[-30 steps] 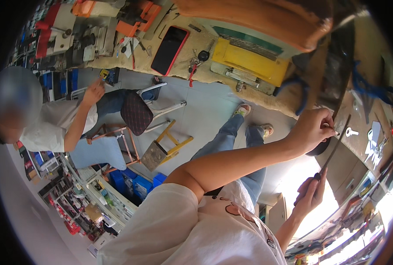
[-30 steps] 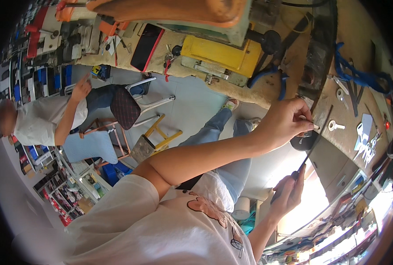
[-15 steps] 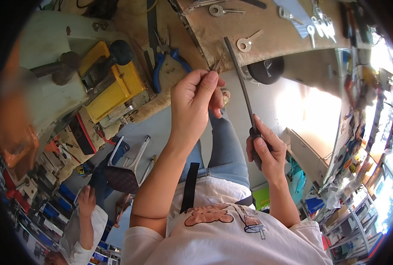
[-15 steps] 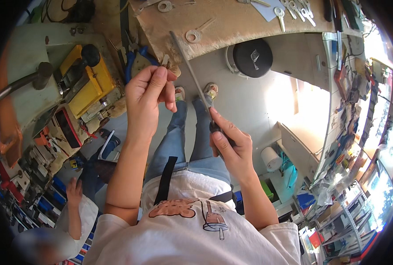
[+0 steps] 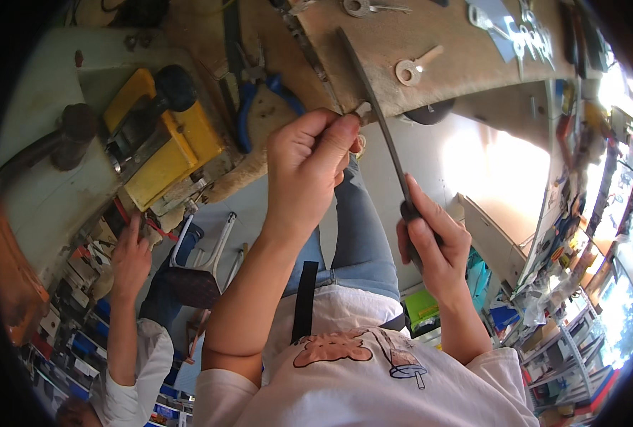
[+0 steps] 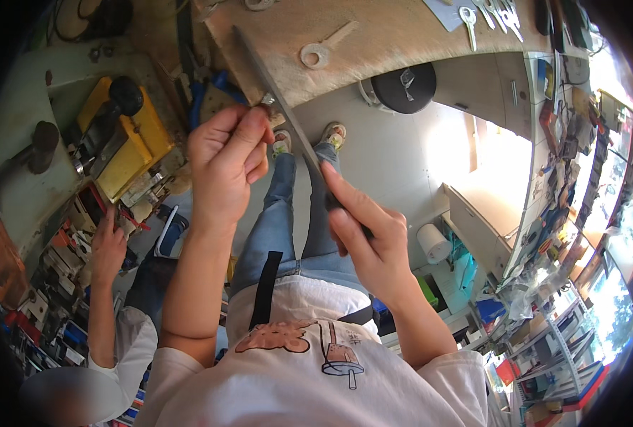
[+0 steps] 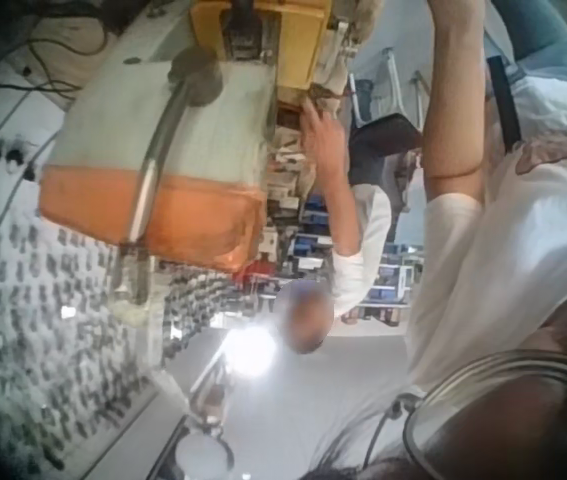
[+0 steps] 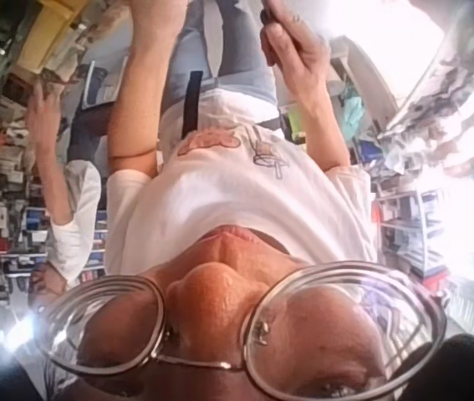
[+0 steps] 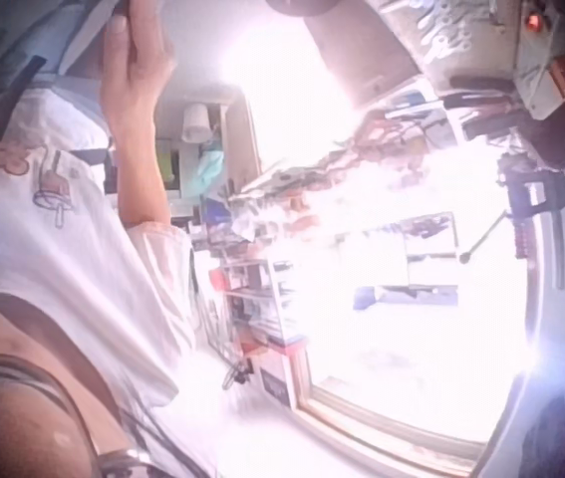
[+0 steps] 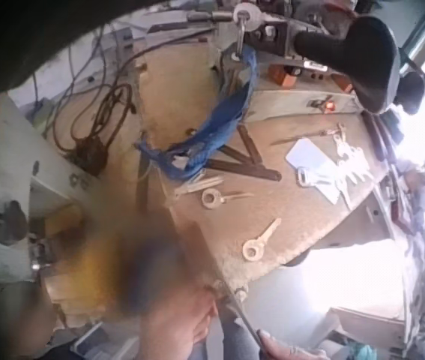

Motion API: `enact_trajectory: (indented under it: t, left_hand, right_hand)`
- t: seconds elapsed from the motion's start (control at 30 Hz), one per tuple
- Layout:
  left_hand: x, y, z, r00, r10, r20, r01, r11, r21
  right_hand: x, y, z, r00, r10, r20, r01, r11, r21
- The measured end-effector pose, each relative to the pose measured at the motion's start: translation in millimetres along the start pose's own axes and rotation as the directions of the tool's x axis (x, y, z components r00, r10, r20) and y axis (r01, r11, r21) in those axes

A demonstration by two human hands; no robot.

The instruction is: The person files a metal key using a metal file, repeatedly checking its fit against a lock. They also use pliers to adjust the key and compare it with other keys on the workbench.

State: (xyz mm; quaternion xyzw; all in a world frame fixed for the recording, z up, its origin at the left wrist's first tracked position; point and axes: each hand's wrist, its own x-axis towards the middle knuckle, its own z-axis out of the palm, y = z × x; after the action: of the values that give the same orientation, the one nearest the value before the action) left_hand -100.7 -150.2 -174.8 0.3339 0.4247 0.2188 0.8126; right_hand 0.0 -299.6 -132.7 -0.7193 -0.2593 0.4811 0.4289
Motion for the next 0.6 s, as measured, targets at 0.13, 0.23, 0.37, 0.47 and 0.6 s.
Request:
enact_trajectory:
  t: [0.13,0.23,0.37,0.47,0.6]
  left_hand:
    - [8,-17,2,0.991,0.131,0.011,-0.131,0.982,0.132]
    - [9,-25,3,0.976,0.218,0.026,-0.219,0.953,0.208]
    - [10,-23,11,0.978,0.21,-0.013,-0.207,0.972,0.107]
    - [8,-28,8,0.978,0.209,0.003,-0.207,0.964,0.166]
    - [-4,-12,-3,1.0,0.024,-0.004,-0.024,0.996,0.087]
  right_hand:
    - [-34,21,-18,0.997,-0.032,-0.069,0.018,0.981,-0.195]
    - [-9,11,8,0.993,-0.015,-0.116,0.016,1.0,0.005]
    - [-27,23,3,0.994,0.012,-0.11,-0.01,1.0,0.018]
    - [-37,22,13,0.986,0.037,-0.165,-0.036,0.999,0.008]
    - [-18,2,-3,0.994,0.104,-0.035,-0.105,0.994,-0.018]
